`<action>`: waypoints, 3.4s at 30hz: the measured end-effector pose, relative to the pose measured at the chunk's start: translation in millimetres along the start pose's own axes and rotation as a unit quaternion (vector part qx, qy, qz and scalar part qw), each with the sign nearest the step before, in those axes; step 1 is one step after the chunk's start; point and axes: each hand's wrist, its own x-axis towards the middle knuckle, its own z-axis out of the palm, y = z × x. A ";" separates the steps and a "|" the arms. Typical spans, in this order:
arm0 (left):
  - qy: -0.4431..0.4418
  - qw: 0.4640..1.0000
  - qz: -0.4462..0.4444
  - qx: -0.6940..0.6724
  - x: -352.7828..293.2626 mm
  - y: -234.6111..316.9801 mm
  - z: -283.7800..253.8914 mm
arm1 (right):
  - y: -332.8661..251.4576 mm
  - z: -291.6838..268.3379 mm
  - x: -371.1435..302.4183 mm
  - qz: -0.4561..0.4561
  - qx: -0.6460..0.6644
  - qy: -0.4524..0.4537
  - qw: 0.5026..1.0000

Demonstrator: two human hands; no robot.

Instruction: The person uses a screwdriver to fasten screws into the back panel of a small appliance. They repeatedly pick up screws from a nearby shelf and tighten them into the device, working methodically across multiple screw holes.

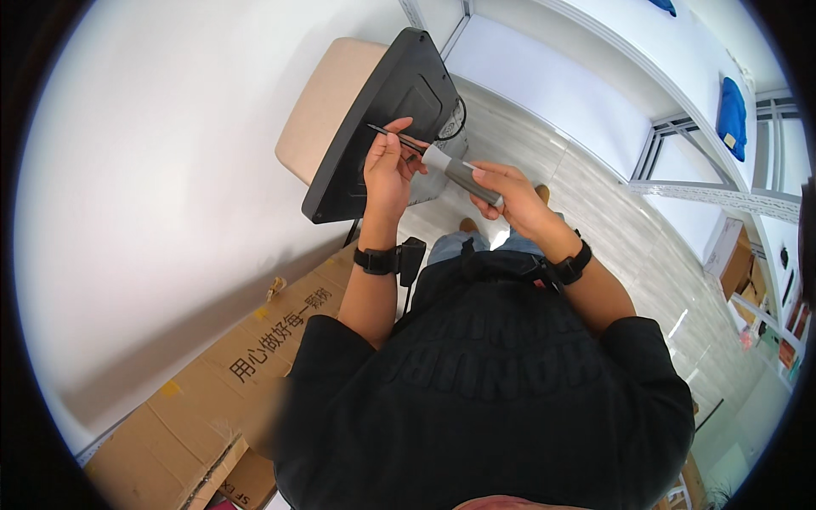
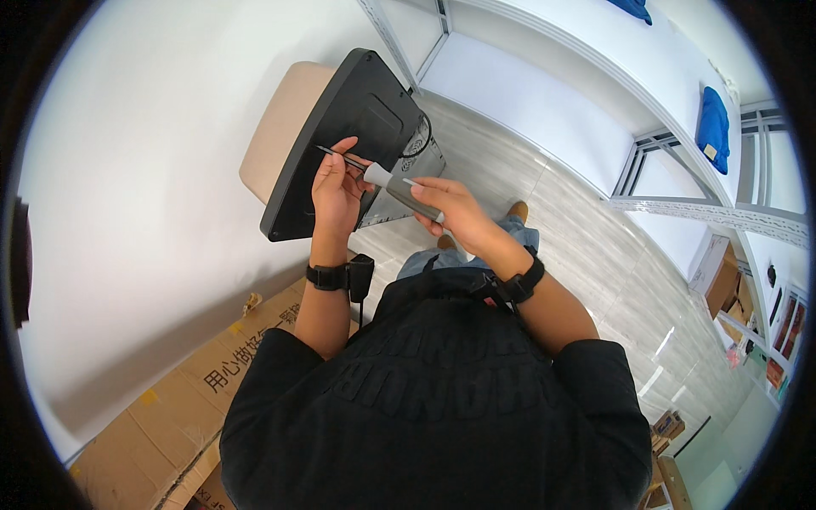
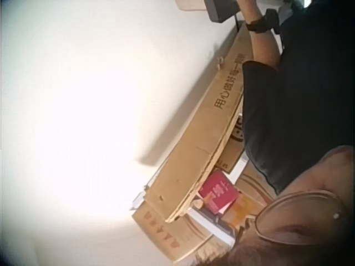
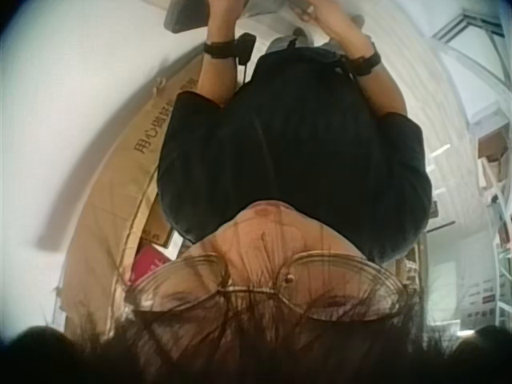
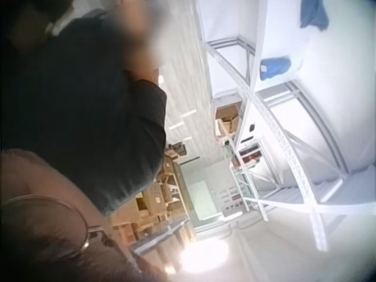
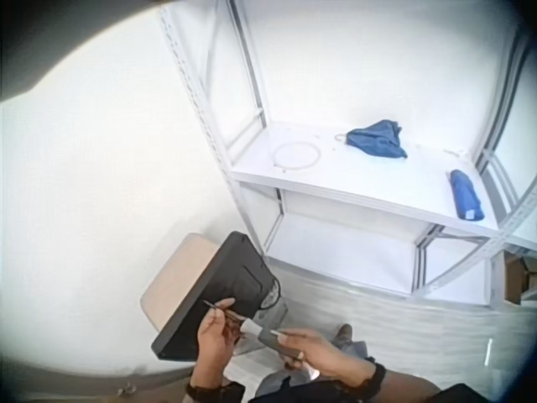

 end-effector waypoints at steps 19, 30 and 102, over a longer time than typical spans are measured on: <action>-0.014 0.999 0.011 -0.039 4.3 0.1 -3.8 | -4.3 4.2 6.2 -0.030 -0.099 0.027 0.994; 0.026 0.999 -0.016 -0.041 1.5 5.6 1.7 | -6.8 16.7 3.0 -0.233 -0.392 0.112 0.883; 0.036 0.995 -0.075 0.054 -12.9 8.0 22.8 | -11.5 8.6 12.5 -0.056 -0.259 0.018 0.964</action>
